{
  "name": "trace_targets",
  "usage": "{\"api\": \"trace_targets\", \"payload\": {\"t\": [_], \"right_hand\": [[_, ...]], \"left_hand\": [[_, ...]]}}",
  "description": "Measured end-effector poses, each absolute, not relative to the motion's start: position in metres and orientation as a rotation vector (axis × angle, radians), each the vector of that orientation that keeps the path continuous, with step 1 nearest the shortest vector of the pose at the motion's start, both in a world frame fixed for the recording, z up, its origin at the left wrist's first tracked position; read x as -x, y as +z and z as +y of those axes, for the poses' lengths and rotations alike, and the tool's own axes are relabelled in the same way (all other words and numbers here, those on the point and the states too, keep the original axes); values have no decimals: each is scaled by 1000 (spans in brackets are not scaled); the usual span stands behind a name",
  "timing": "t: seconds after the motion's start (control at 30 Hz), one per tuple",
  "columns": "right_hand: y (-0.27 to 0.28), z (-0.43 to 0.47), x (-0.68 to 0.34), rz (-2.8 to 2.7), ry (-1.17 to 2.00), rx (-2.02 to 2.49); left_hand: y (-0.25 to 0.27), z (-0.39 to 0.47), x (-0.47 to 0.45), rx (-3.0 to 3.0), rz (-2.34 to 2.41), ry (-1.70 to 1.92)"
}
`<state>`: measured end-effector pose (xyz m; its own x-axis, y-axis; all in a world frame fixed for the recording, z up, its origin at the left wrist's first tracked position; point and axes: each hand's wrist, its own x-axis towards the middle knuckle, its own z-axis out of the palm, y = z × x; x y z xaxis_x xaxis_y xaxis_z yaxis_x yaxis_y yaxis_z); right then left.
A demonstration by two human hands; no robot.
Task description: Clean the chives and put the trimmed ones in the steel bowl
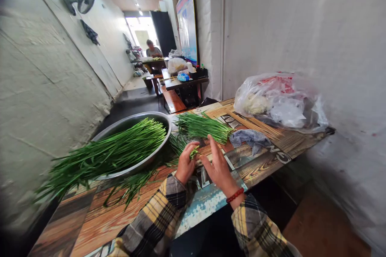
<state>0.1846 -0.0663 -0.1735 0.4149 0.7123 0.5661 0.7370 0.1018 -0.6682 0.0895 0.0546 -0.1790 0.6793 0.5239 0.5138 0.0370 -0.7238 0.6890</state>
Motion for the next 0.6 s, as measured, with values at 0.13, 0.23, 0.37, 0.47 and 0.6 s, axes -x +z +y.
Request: {"api": "trace_targets", "payload": {"t": [0.13, 0.23, 0.37, 0.47, 0.6], "right_hand": [[-179, -58, -182, -1404, -79, 1599], [-159, -37, -173, -1395, -92, 1483], [-121, -14, -169, -1259, -49, 1320], [-111, -12, -170, -1215, 22, 1231], [-112, -22, -173, -1092, 167, 1158]], "left_hand": [[-145, 47, -93, -2157, 490, 1130], [-108, 36, -98, -2285, 501, 1107], [-67, 25, -101, -2394, 499, 1073], [-57, 19, -98, -2374, 506, 1106], [-63, 12, -90, -2390, 482, 1126]]}}
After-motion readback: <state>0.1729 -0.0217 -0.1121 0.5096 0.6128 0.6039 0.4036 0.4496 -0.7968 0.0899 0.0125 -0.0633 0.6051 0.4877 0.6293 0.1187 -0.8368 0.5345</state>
